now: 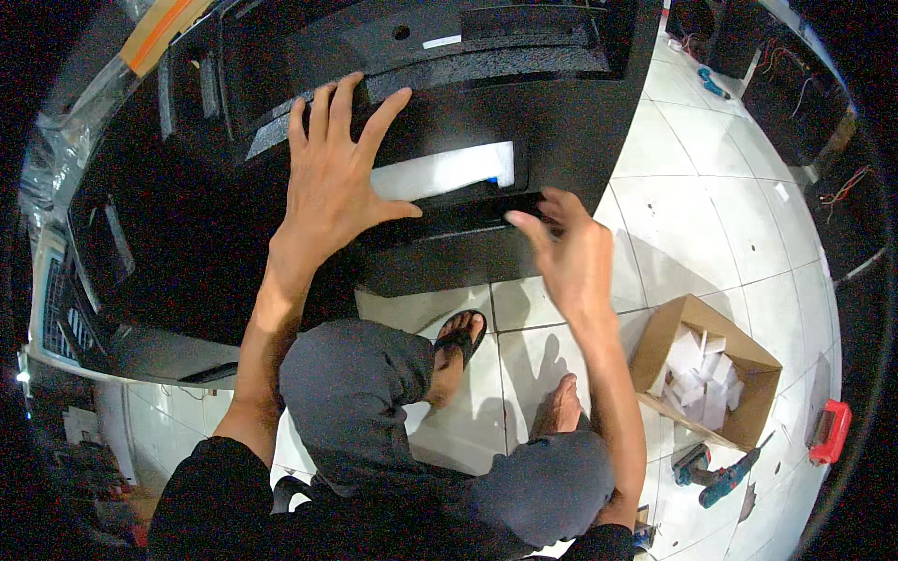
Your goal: The person cuts white foam pieces using a yellow utility knife and places them into a black speaker enclosure to cushion a blue electronic device. The person repeatedly measures, cuts, and inserts foam pieces to fill gaps around the device.
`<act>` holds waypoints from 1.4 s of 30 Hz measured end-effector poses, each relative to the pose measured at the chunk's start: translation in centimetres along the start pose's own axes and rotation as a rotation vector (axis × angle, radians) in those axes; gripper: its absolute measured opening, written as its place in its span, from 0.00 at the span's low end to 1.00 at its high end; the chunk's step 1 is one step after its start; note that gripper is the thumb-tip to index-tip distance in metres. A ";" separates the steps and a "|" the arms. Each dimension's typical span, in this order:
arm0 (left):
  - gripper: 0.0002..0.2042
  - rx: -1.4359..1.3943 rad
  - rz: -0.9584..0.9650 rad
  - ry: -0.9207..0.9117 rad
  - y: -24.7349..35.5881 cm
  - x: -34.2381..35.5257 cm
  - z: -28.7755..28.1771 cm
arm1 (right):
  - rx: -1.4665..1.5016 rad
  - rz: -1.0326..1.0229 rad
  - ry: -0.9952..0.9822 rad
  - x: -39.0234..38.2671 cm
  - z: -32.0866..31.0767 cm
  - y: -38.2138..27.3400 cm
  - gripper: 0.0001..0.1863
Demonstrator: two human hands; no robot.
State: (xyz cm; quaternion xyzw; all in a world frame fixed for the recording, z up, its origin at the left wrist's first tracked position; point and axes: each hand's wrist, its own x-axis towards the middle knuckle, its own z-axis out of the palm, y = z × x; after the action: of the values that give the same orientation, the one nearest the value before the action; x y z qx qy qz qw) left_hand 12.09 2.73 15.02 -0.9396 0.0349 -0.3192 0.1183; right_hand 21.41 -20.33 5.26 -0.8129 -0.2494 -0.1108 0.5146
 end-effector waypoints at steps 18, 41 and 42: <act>0.45 -0.012 -0.172 -0.009 -5.9 -1.7 -1.3 | -0.538 -0.874 -0.162 1.1 5.6 -8.7 0.14; 0.36 0.090 -0.112 0.177 -5.8 -1.5 1.0 | -0.407 -0.778 0.277 1.0 12.2 -4.6 0.19; 0.36 0.076 -0.109 0.179 -5.8 -1.6 1.0 | -0.398 -0.794 0.295 0.9 12.4 -4.2 0.20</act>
State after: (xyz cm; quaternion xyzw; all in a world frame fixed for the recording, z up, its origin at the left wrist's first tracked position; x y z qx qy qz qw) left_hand 11.41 8.79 14.73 -0.9026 -0.0179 -0.4091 0.1329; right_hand 19.06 -7.50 3.39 -0.7131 -0.4390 -0.4593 0.2964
